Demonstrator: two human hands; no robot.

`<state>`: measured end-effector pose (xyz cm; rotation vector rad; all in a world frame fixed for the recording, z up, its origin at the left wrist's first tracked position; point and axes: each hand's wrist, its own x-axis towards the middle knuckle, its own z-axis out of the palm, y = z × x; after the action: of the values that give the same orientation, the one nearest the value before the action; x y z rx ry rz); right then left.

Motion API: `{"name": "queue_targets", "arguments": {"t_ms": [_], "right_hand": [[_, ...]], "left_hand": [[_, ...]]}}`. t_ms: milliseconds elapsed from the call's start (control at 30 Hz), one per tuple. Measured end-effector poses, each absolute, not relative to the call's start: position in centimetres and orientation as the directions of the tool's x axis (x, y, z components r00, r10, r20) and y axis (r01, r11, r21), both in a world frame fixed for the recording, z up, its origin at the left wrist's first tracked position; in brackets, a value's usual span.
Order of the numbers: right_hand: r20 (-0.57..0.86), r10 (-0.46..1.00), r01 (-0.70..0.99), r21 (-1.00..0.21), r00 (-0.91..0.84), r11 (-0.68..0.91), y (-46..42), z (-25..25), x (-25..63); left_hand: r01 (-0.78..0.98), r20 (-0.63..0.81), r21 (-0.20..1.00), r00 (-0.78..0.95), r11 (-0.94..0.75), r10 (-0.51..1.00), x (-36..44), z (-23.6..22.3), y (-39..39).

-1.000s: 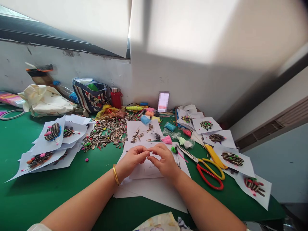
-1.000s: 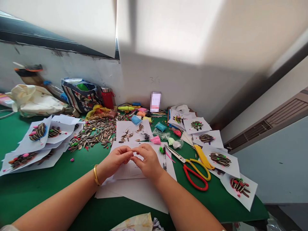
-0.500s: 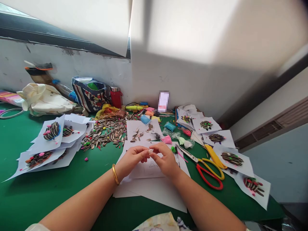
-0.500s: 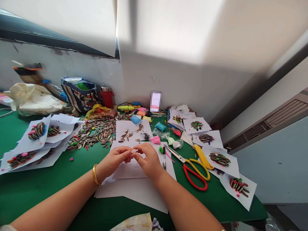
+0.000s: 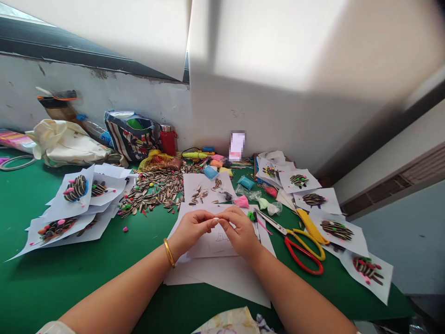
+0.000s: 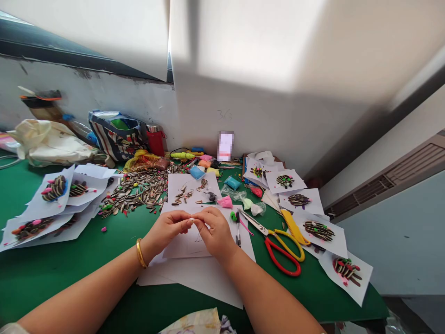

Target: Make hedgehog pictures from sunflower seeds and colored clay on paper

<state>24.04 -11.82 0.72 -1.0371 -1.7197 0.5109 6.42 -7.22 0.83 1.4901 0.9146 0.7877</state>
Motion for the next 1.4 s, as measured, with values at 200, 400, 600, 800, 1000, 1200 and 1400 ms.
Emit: {"name": "queue_targets", "arguments": {"t_ms": [200,400,600,800,1000,1200,1400], "right_hand": [[0.551,0.827,0.402,-0.737,-0.109,0.544,-11.68,0.0,24.11],[0.55,0.824,0.437,-0.714,-0.135,0.547,-11.56,-0.03,24.06],[0.575,0.809,0.466,-0.686,-0.122,0.558,-11.61,-0.03,23.97],[0.573,0.806,0.508,-0.655,-0.147,0.559,-11.73,0.02,23.73],[0.574,0.81,0.494,-0.673,-0.12,0.551,-11.59,-0.1,23.9],[0.562,0.824,0.47,-0.71,-0.071,0.525,-11.43,-0.21,24.17],[0.526,0.845,0.45,-0.733,-0.102,0.511,-11.48,0.33,23.97]], "left_hand": [[0.087,-0.023,0.996,0.475,-0.021,0.88,6.46,1.08,-7.3],[0.077,-0.077,0.996,0.514,0.044,0.854,6.42,1.35,-7.48],[0.076,-0.094,0.995,0.546,0.063,0.832,6.45,1.54,-7.65],[0.122,-0.159,0.986,0.515,0.111,0.842,6.53,1.48,-7.72],[0.092,-0.126,0.992,0.502,0.092,0.856,6.59,1.39,-7.73],[0.058,-0.07,0.997,0.465,0.049,0.882,6.59,1.35,-7.59],[0.091,0.011,0.994,0.428,-0.055,0.904,6.64,1.11,-7.58]]}}
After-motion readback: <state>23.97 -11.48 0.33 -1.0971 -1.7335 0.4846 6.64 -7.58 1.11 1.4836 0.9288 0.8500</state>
